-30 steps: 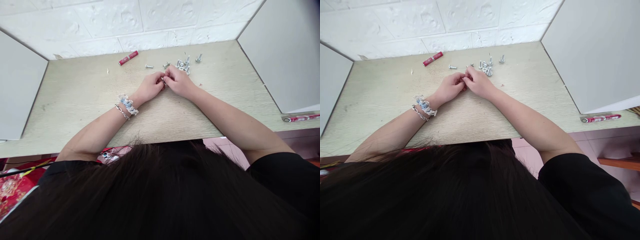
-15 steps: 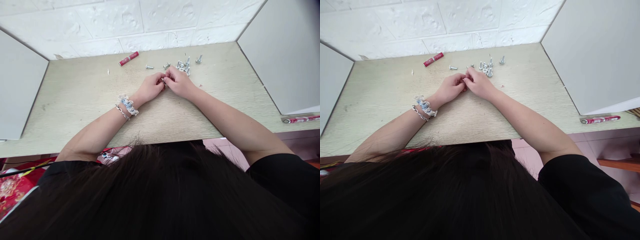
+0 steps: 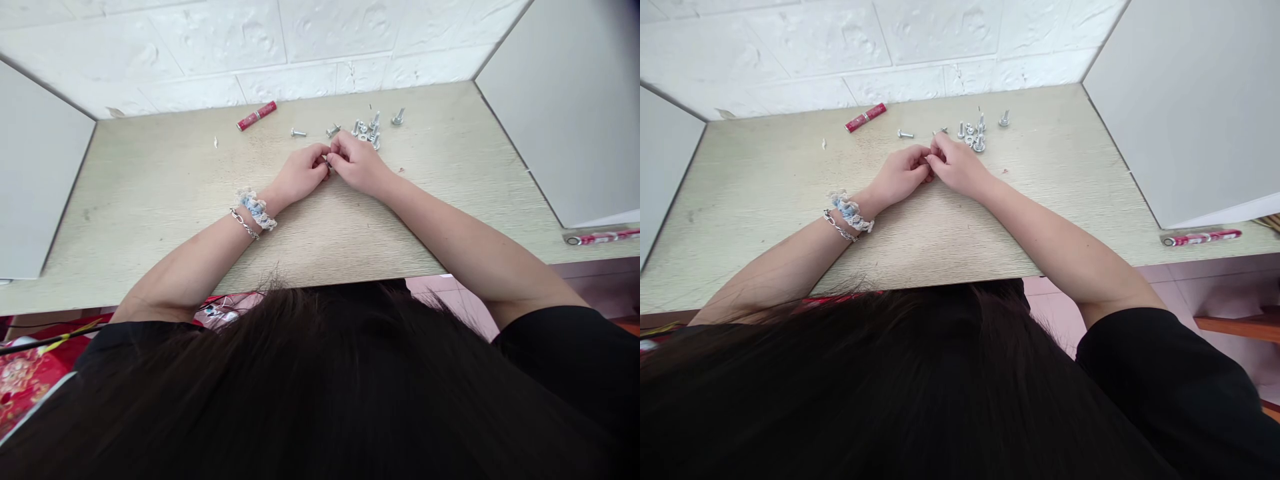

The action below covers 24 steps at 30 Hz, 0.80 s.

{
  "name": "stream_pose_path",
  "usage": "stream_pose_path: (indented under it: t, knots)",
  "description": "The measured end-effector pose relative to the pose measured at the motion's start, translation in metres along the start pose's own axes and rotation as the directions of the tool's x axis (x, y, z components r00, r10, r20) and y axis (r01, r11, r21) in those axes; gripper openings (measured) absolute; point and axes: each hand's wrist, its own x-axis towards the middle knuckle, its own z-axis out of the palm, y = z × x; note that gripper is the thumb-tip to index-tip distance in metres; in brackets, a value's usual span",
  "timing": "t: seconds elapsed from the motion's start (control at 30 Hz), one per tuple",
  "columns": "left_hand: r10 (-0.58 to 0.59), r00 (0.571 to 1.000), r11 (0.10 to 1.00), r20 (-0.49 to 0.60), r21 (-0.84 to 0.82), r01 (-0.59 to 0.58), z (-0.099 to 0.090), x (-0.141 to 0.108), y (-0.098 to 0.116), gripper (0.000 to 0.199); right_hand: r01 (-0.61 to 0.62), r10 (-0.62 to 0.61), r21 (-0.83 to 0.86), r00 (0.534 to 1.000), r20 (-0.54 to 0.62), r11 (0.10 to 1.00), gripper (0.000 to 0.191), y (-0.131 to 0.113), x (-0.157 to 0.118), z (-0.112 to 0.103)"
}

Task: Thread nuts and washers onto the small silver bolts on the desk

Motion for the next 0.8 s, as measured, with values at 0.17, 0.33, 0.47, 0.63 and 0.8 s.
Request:
stream_pose_path:
  t: [0.17, 0.33, 0.47, 0.63, 0.8]
  knots:
    - [-0.009, 1.000, 1.000, 0.004, 0.000, 0.009, -0.0003, -0.0008, 0.0016, 0.033, -0.008, 0.008, -0.016, 1.000, 0.010, 1.000, 0.011, 0.0008, 0.0003, -0.0002]
    - [-0.009, 1.000, 1.000, 0.001, 0.000, 0.009, 0.0001, -0.0008, 0.0024, 0.029, -0.019, 0.019, -0.015, 1.000, 0.005, 1.000, 0.011, -0.0010, 0.0004, -0.0002]
    - [0.000, 1.000, 1.000, -0.014, -0.001, 0.000, 0.0006, -0.0003, 0.0005, 0.026, -0.032, 0.032, 0.005, 0.999, -0.008, 0.999, 0.011, -0.0017, 0.0004, 0.0002]
    - [0.005, 1.000, 1.000, -0.011, 0.008, -0.005, 0.0006, -0.0006, 0.0003, 0.025, -0.029, 0.029, 0.015, 0.999, -0.013, 0.999, 0.011, -0.0003, 0.0005, 0.0009]
    - [-0.014, 1.000, 1.000, -0.016, 0.012, 0.014, 0.0006, -0.0015, 0.0018, 0.023, -0.019, 0.019, 0.018, 1.000, -0.018, 1.000, 0.016, -0.0002, 0.0004, 0.0005]
